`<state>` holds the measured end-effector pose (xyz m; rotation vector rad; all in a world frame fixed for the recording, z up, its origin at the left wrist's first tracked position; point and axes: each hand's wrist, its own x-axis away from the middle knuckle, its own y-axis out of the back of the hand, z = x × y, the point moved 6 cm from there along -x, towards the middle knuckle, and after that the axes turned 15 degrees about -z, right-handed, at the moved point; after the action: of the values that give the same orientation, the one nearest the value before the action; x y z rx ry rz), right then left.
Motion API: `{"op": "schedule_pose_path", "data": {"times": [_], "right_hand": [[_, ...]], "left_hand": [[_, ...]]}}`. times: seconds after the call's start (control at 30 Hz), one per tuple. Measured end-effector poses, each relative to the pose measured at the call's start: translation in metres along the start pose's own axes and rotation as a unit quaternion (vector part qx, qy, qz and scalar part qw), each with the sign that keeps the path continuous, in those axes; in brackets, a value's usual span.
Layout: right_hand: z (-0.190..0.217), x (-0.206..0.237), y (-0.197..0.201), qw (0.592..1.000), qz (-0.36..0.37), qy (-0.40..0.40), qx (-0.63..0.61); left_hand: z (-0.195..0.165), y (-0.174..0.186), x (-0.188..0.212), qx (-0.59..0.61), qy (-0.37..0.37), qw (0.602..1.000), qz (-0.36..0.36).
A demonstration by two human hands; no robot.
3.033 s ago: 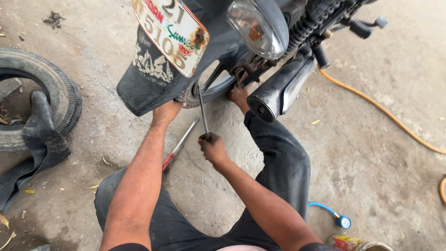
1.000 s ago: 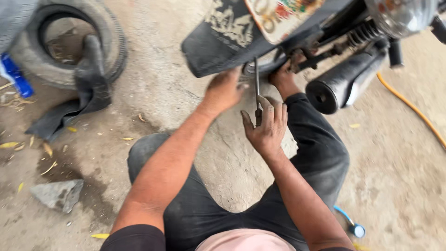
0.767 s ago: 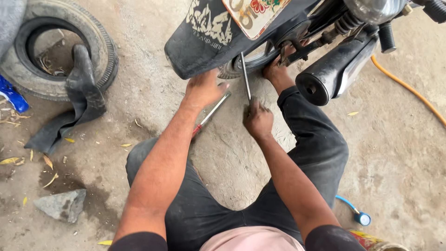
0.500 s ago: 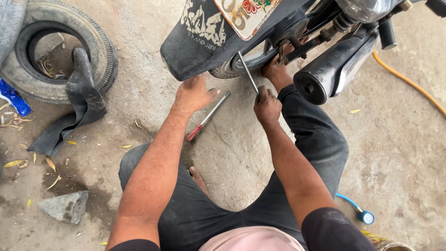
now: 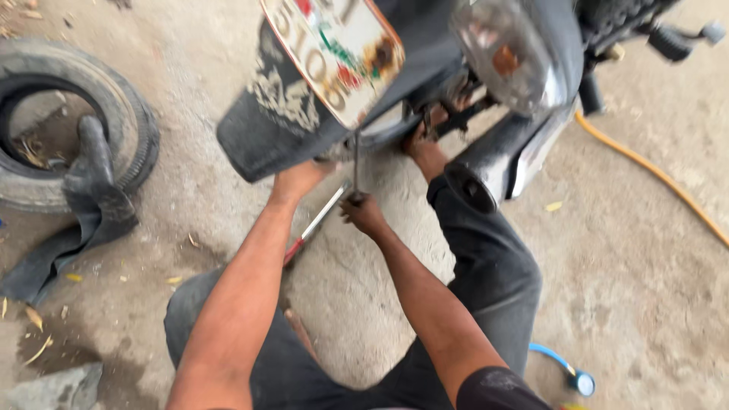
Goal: The person sits on the ground beside a motorcycle and works on the front wheel, inserting a screwdriver and a metal rod between the tire and rim and prying along the bead. He repositions the tools repeatedly around the wheel while holding the fender for leverage.
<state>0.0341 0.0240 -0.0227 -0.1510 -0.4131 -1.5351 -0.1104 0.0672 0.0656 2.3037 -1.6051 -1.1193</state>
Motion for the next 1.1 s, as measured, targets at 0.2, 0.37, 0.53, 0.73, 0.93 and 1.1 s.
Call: {"op": "schedule_pose_path", "data": {"times": [0.2, 0.37, 0.53, 0.73, 0.93, 1.1], "right_hand": [[0.011, 0.003, 0.03, 0.994, -0.09, 0.061, 0.016], [0.034, -0.009, 0.072, 0.974, -0.195, 0.117, -0.018], [0.04, -0.006, 0.04, 0.993, -0.087, 0.019, -0.076], [0.017, 0.033, -0.007, 0.961, 0.101, -0.12, -0.23], [-0.018, 0.072, -0.016, 0.991, -0.018, 0.029, -0.132], [-0.026, 0.114, -0.044, 0.99, -0.02, 0.074, -0.115]], "left_hand": [[0.012, -0.03, 0.009, 0.025, 0.152, 0.988, -0.032], [-0.008, -0.009, -0.006, 0.141, 0.065, 0.987, -0.044], [-0.012, -0.003, -0.017, 0.067, 0.036, 0.997, -0.034], [0.003, -0.008, -0.002, 0.033, 0.038, 0.999, -0.009], [0.021, -0.003, 0.013, -0.088, 0.092, 0.988, 0.088], [0.01, 0.013, 0.025, -0.099, 0.097, 0.987, 0.084]]}}
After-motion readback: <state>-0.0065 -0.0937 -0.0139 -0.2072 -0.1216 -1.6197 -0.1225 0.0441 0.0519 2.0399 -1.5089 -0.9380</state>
